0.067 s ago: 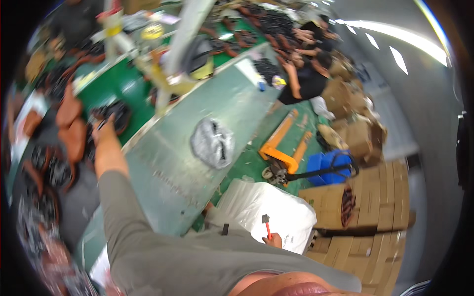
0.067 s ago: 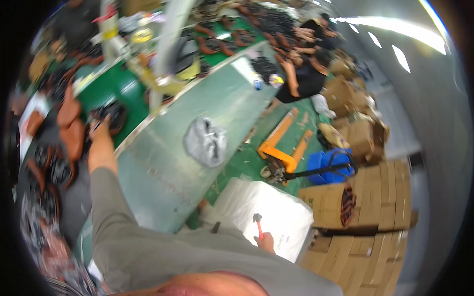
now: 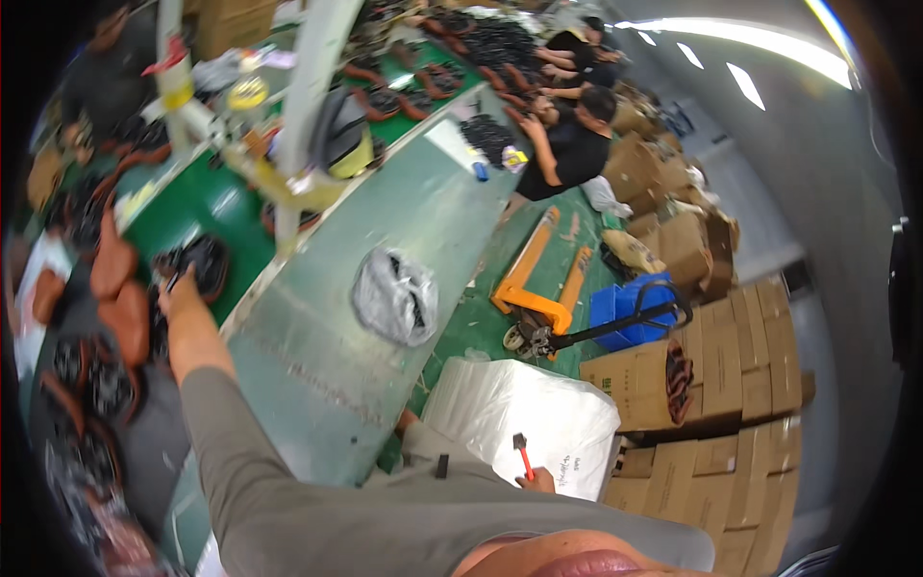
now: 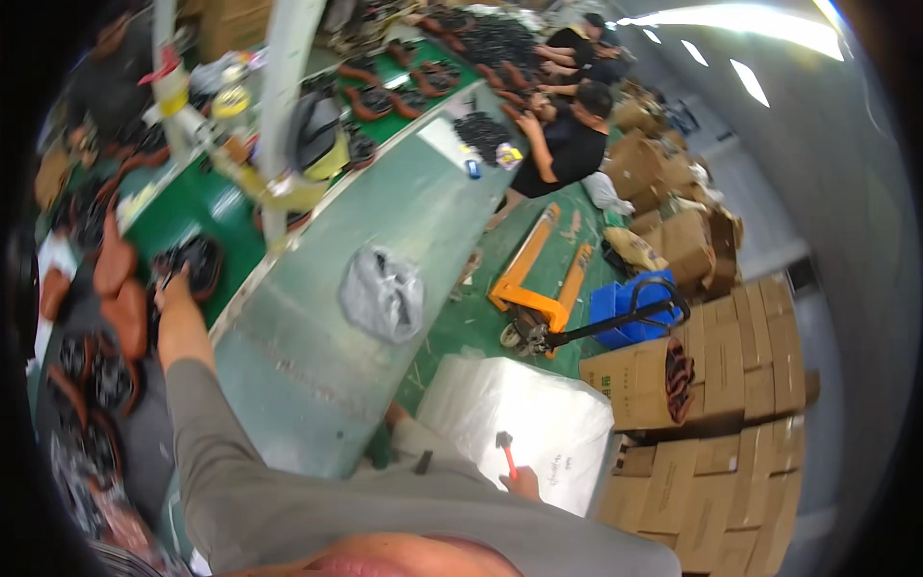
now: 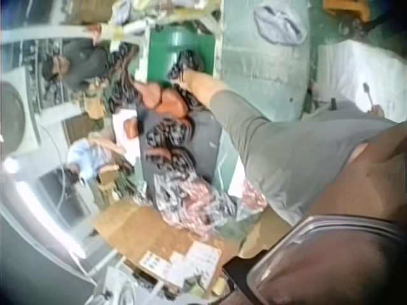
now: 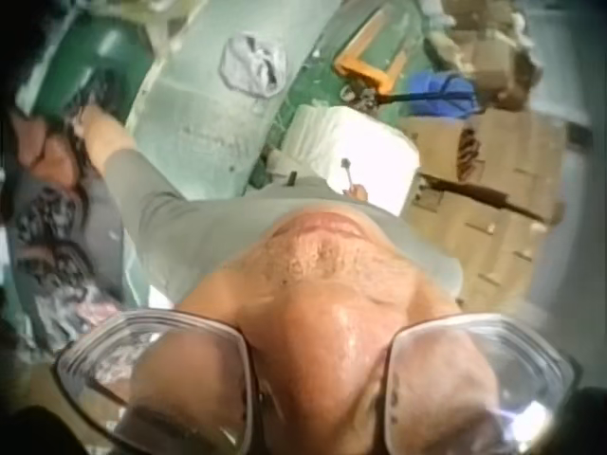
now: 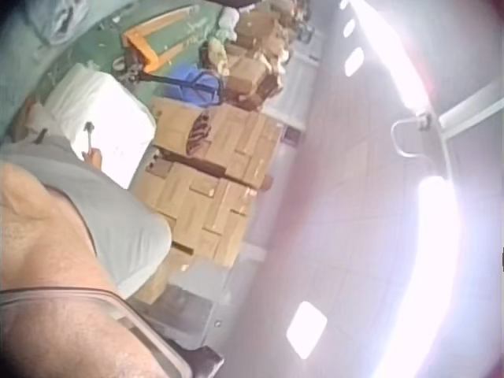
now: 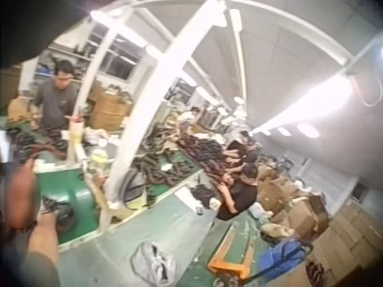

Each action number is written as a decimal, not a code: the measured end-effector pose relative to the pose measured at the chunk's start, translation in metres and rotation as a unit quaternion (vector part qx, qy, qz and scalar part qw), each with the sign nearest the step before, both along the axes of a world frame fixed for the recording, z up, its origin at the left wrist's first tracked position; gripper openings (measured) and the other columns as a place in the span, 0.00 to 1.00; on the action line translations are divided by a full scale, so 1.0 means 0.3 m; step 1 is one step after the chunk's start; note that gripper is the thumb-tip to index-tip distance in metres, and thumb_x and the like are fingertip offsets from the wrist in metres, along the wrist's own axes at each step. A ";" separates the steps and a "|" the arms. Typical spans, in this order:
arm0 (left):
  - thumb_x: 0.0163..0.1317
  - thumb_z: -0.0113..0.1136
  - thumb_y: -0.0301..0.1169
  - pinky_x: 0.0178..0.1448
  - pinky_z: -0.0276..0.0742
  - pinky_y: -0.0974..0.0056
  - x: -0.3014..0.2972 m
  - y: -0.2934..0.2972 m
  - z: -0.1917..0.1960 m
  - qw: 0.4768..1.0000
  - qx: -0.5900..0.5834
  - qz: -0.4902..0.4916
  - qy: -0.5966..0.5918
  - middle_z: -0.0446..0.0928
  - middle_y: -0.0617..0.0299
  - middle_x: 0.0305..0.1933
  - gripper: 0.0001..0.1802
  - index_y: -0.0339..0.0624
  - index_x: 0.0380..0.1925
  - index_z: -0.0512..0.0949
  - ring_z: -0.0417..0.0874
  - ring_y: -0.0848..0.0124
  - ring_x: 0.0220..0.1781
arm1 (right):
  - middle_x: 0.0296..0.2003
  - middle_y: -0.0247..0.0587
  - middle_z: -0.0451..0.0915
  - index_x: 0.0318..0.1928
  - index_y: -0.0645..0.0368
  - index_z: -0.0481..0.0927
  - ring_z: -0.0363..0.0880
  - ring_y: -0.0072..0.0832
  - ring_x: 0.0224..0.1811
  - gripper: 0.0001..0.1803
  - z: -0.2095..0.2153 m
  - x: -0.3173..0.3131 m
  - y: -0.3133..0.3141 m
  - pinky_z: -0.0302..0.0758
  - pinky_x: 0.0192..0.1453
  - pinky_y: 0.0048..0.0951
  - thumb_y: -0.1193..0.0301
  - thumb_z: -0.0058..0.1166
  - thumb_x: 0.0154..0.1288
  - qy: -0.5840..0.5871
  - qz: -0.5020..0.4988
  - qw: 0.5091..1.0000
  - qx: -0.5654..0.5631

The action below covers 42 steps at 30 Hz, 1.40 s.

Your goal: Assembling bicycle seats by hammering components together on a workshop bench.

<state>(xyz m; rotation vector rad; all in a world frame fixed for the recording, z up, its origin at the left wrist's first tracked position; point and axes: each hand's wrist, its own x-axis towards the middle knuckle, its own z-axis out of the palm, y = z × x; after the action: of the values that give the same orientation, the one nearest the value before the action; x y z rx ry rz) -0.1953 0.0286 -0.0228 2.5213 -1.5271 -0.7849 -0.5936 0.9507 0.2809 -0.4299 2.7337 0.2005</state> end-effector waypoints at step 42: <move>0.62 0.69 0.60 0.57 0.84 0.41 -0.487 1.302 0.674 0.997 -0.057 -0.008 -0.041 0.86 0.41 0.53 0.36 0.42 0.56 0.78 0.88 0.40 0.53 | 0.33 0.47 0.79 0.35 0.65 0.80 0.79 0.44 0.36 0.17 -0.242 -0.633 -1.699 0.76 0.45 0.42 0.65 0.73 0.67 -0.297 0.369 0.784 -0.401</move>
<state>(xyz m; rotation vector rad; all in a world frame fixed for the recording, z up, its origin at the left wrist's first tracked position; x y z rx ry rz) -0.3414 0.4191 0.1795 2.4895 -1.5716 -0.5849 -0.7835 0.4411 0.2082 -1.4840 1.7607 -0.8080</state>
